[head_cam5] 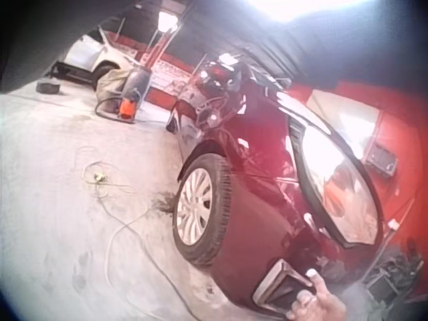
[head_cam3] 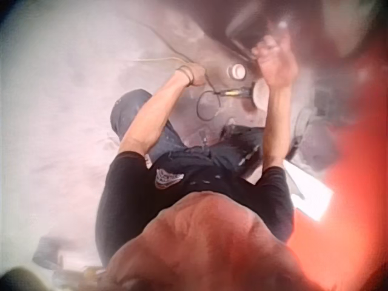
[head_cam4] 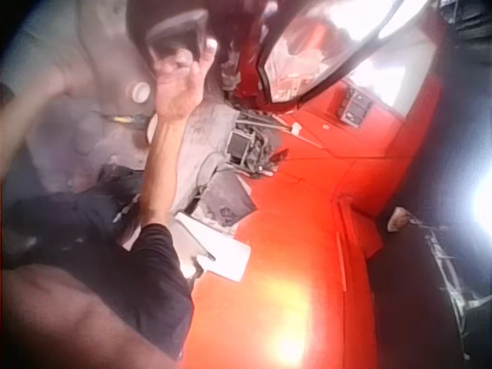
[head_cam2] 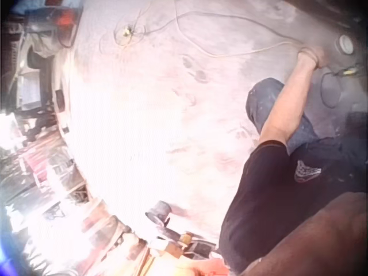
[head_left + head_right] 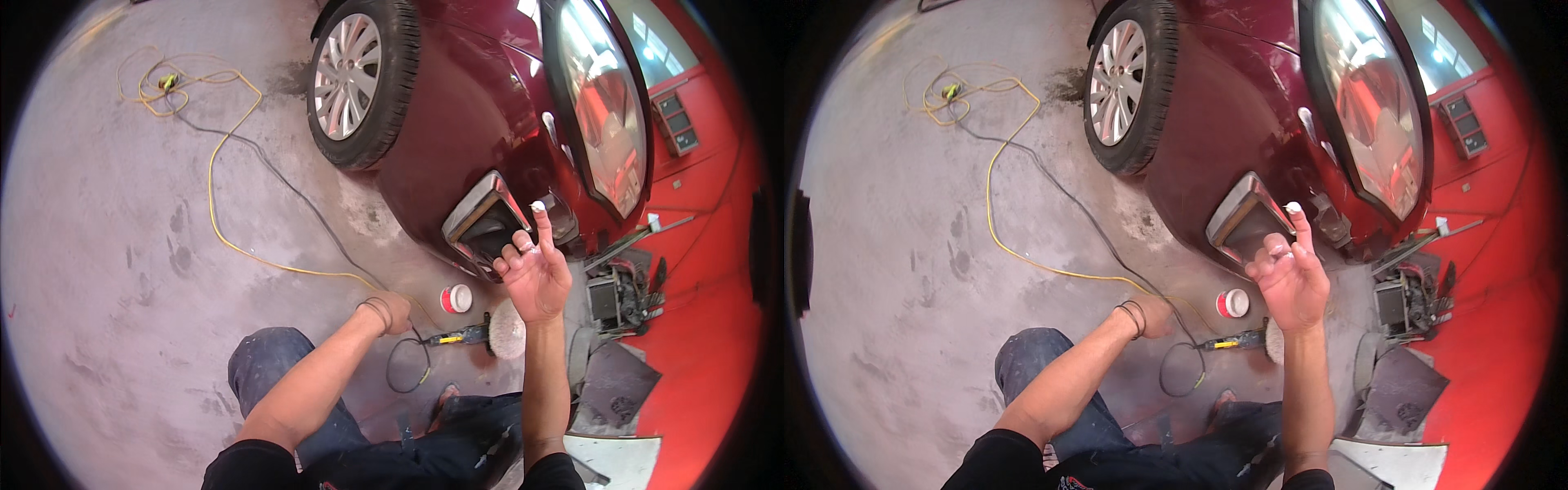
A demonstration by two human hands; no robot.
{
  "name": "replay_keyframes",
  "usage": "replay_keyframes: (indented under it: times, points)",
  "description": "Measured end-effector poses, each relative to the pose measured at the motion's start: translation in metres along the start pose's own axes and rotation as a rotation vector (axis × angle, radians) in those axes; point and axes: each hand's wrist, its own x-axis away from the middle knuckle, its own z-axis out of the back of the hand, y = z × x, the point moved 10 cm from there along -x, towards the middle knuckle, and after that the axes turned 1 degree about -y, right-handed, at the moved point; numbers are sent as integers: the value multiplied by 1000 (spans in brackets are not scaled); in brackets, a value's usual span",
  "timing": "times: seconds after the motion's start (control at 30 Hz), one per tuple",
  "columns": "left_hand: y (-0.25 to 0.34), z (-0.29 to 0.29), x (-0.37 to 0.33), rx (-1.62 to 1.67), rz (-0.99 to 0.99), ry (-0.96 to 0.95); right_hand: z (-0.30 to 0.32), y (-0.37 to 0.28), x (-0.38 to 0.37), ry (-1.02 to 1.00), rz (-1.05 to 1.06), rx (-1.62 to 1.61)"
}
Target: The person applies polishing compound to a buffing pad and uses a rotary polisher on the front bumper of a maroon car. They repeatedly apply compound and polish the same area while kneeling.
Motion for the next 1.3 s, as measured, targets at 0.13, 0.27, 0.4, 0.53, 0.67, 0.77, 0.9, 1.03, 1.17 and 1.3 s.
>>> replay_keyframes:
  times: [0.13,0.27,0.4,0.53,0.67,0.77,0.9,1.03,1.17,1.3]
  points:
    - [1,-5,-1,15,17,-37,-3,9,-4,81,70,-24]
    - [-4,3,0,114,69,-3,5,32,16,127,93,-103]
    - [-7,29,3,229,171,116,15,47,26,190,63,17]
    - [6,46,3,236,119,44,12,53,20,167,35,68]
    - [9,64,17,338,128,100,10,61,19,156,32,55]
    - [10,72,30,363,140,104,14,69,21,171,2,82]
    - [11,75,35,331,112,107,16,67,17,157,8,94]
    - [-3,67,26,352,142,98,5,57,6,121,1,116]
    - [-10,66,34,339,92,300,-12,29,-19,227,73,487]
    - [-27,50,43,273,162,245,-45,-9,-71,356,121,1250]
